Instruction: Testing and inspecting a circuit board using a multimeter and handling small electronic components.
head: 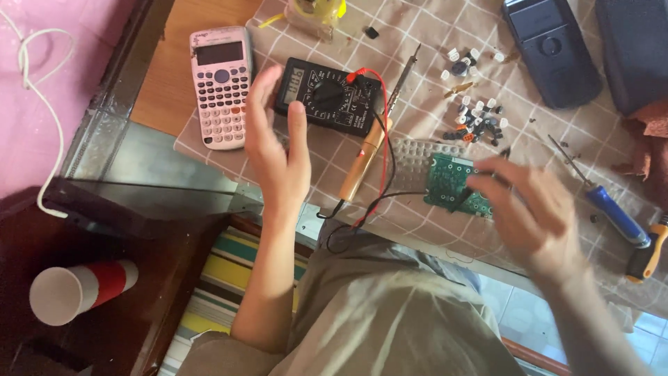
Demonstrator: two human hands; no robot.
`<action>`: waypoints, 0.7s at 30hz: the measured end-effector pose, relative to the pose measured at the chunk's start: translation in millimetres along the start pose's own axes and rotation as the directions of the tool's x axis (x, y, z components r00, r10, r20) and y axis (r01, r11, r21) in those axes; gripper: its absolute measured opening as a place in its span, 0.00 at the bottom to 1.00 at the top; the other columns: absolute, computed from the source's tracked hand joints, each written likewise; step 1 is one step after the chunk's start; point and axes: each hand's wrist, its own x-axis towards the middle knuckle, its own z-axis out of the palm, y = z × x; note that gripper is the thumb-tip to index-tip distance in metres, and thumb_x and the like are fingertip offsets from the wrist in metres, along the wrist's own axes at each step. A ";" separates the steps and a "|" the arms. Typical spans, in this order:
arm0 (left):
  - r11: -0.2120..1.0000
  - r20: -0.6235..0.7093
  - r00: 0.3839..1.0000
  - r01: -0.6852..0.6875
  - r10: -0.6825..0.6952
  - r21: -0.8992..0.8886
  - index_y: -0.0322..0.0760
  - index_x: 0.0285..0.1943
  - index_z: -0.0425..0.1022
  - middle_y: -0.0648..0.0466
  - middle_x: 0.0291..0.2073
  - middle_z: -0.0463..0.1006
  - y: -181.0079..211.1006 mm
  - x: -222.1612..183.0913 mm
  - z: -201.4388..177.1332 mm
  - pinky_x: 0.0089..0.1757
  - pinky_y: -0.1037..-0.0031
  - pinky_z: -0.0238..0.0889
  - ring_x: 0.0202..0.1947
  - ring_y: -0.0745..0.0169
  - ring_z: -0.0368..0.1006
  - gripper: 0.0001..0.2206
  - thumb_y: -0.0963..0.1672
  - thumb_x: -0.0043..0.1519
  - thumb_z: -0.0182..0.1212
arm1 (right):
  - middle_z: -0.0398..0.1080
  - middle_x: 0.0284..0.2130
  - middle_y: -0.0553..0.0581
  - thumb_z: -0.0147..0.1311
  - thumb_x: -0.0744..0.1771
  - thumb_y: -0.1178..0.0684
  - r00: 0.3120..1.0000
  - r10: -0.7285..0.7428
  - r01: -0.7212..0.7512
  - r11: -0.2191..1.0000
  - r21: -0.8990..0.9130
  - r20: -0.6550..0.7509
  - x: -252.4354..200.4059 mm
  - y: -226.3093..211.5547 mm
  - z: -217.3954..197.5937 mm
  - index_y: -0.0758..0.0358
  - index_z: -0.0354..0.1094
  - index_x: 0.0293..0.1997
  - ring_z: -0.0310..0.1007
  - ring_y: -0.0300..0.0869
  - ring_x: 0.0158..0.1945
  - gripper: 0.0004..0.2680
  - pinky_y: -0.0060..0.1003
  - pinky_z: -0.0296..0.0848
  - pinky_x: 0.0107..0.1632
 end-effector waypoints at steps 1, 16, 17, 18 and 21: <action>0.996 -0.028 1.000 0.004 -0.007 -0.087 0.33 0.56 0.58 0.47 0.55 0.63 1.5 -0.3 0.9 0.61 0.70 0.54 0.60 0.56 0.58 0.12 0.41 0.65 0.45 | 0.66 0.38 0.70 0.47 0.62 0.76 0.997 0.036 -0.033 0.998 0.047 -0.066 -5.6 -5.1 3.7 0.77 0.66 0.37 0.69 0.49 0.36 0.07 0.38 0.71 0.37; 0.682 0.243 0.694 -0.717 0.678 0.145 0.43 0.38 0.72 0.56 0.39 0.74 9.2 -110.5 67.7 0.33 0.76 0.60 0.35 0.63 0.71 0.06 0.43 0.57 0.49 | 0.65 0.26 0.77 0.42 0.62 0.71 0.811 0.319 -0.238 0.946 0.221 -0.491 -18.5 -37.6 34.2 0.78 0.59 0.30 0.66 0.55 0.26 0.02 0.42 0.65 0.30; 0.679 0.241 0.691 -0.720 0.682 0.144 0.43 0.38 0.72 0.56 0.39 0.74 8.9 -110.4 69.2 0.33 0.76 0.60 0.35 0.63 0.71 0.06 0.43 0.57 0.49 | 0.65 0.26 0.77 0.42 0.62 0.71 0.809 0.316 -0.237 0.947 0.218 -0.495 -17.4 -37.7 34.7 0.78 0.59 0.30 0.66 0.55 0.26 0.02 0.42 0.65 0.30; 0.656 0.278 0.688 -0.724 0.670 0.213 0.46 0.39 0.71 0.58 0.43 0.73 8.8 -111.4 69.7 0.38 0.77 0.59 0.40 0.64 0.70 0.07 0.44 0.58 0.46 | 0.66 0.25 0.76 0.42 0.64 0.66 0.765 0.388 -0.294 0.921 0.257 -0.513 -16.8 -38.9 35.4 0.77 0.58 0.30 0.68 0.54 0.26 0.03 0.41 0.66 0.31; 0.638 0.346 0.699 -0.714 0.626 0.287 0.48 0.42 0.71 0.58 0.48 0.71 8.1 -114.6 73.8 0.42 0.78 0.60 0.46 0.64 0.70 0.11 0.46 0.60 0.40 | 0.65 0.27 0.78 0.41 0.65 0.60 0.719 0.517 -0.356 0.848 0.393 -0.464 -13.6 -40.1 32.6 0.77 0.56 0.31 0.70 0.56 0.27 0.07 0.40 0.69 0.31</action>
